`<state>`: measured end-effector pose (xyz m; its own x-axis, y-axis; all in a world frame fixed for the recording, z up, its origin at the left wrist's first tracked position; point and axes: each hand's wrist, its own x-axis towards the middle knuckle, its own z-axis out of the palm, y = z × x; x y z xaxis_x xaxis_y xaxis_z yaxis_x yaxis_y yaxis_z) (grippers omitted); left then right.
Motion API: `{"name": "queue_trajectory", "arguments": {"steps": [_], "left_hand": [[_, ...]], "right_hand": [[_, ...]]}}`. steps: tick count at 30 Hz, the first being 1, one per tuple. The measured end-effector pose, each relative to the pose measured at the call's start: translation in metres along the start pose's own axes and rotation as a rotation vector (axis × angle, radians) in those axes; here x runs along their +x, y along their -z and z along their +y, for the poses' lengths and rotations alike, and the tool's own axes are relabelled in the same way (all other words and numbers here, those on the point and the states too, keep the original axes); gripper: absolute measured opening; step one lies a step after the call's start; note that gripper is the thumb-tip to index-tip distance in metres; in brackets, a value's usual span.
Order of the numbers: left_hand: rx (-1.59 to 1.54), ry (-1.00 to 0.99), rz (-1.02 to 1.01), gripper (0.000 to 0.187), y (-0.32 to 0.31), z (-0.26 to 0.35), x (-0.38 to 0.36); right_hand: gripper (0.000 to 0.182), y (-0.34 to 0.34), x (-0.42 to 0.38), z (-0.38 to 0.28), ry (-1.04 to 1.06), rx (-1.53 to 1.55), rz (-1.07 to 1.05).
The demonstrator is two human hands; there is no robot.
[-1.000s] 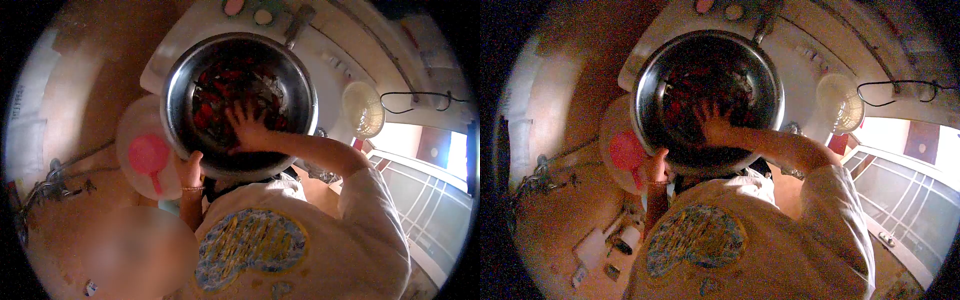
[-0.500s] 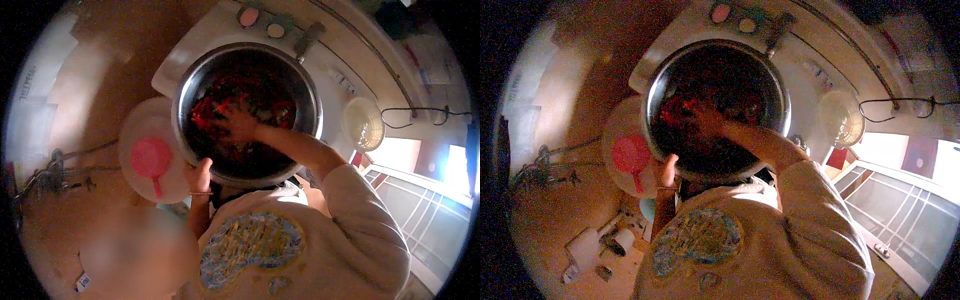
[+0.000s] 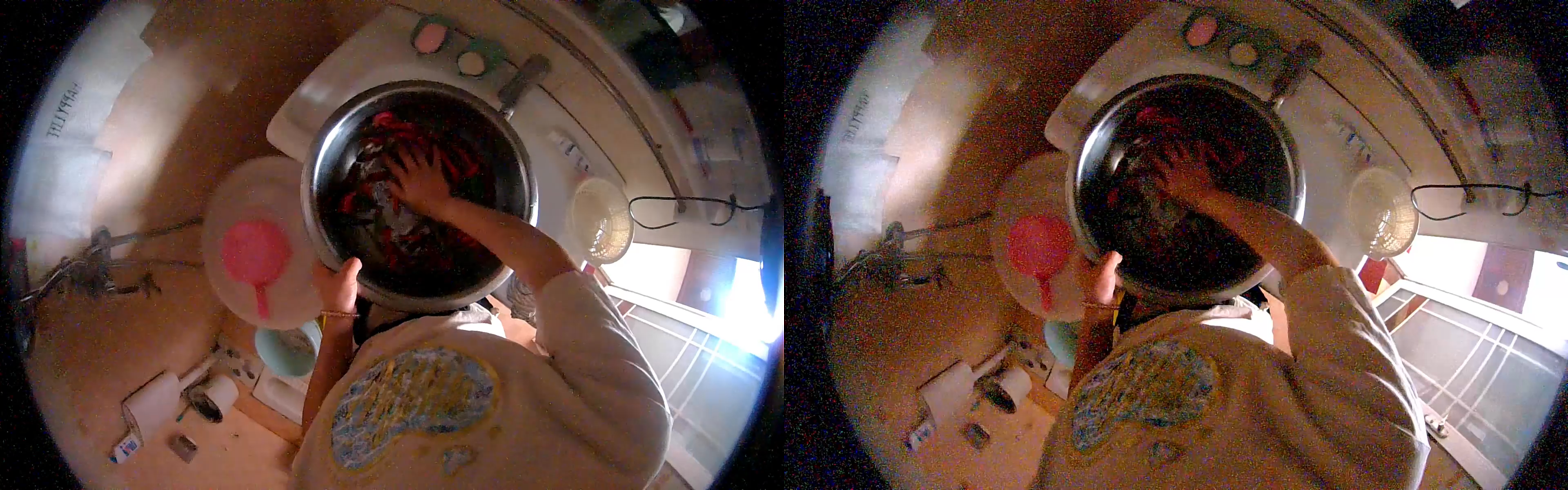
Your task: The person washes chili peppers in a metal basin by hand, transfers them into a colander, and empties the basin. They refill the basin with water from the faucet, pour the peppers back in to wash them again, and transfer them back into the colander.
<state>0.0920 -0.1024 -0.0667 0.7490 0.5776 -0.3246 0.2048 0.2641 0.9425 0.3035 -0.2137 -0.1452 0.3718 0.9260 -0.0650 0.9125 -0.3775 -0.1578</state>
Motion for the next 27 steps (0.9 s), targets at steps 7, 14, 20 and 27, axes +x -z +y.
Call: {"name": "queue_trajectory", "arguments": {"steps": [7,14,20,27], "left_hand": [[0.034,-0.095,0.229,0.041,-0.019,-0.047,0.012],[0.002,-0.054,0.172,0.049,-0.021,-0.035,0.011],[0.083,-0.102,0.227,0.056,-0.016,-0.040,0.006],[0.151,-0.047,0.241,0.050,-0.005,-0.070,0.018]], "right_hand": [[0.057,-0.006,-0.007,-0.008,0.188,-0.003,0.023],[0.064,0.023,-0.048,-0.012,0.035,-0.039,0.129],[0.069,0.018,-0.009,0.005,0.224,-0.064,-0.039],[0.062,0.047,-0.041,-0.031,-0.017,0.038,-0.190]]}}
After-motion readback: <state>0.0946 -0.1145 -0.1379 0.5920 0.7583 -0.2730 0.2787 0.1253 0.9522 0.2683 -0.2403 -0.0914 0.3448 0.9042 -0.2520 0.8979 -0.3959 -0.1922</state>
